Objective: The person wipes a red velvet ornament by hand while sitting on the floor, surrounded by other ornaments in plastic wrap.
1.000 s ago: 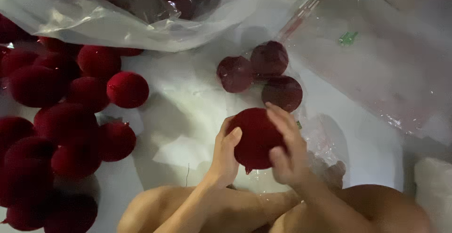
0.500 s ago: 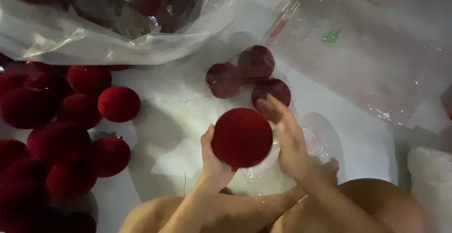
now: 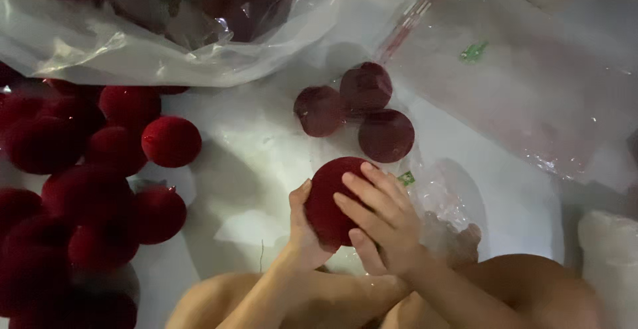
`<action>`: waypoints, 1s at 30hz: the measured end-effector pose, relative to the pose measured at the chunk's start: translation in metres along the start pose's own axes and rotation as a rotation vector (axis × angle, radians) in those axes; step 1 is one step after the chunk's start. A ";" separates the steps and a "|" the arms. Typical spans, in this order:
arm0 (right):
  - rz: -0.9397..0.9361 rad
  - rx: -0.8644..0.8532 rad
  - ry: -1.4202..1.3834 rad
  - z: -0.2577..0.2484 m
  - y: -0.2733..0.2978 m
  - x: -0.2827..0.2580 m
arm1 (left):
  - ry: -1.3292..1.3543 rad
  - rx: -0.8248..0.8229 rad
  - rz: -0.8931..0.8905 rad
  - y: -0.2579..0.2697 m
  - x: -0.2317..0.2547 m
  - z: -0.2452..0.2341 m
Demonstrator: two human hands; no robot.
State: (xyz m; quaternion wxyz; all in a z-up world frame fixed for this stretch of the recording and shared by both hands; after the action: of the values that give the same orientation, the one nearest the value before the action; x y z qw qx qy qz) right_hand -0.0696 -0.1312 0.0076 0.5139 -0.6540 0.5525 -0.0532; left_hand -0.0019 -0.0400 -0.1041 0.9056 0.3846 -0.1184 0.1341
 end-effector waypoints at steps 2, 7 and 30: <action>0.094 -0.007 -0.104 -0.005 -0.001 0.008 | 0.039 -0.055 0.054 -0.012 -0.006 -0.012; 0.334 -0.079 -0.399 -0.010 -0.018 0.025 | -0.045 -0.036 -0.012 -0.016 -0.005 -0.021; 0.825 -0.032 -0.740 -0.004 -0.002 0.065 | 0.096 0.133 0.122 -0.006 0.016 0.018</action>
State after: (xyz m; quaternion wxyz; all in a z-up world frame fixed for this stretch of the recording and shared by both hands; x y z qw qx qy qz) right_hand -0.0457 -0.1842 -0.0212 0.6422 -0.3662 0.5460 0.3942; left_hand 0.0134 -0.0544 -0.0908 0.8729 0.4290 -0.0887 0.2148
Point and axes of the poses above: each hand's wrist, its own y-axis away from the middle knuckle, its own z-axis out of the palm, x = y × z, the point moved 6 cm from there along -y, towards the middle knuckle, and after that the axes turned 3 degrees about -y, right-handed, at the moved point
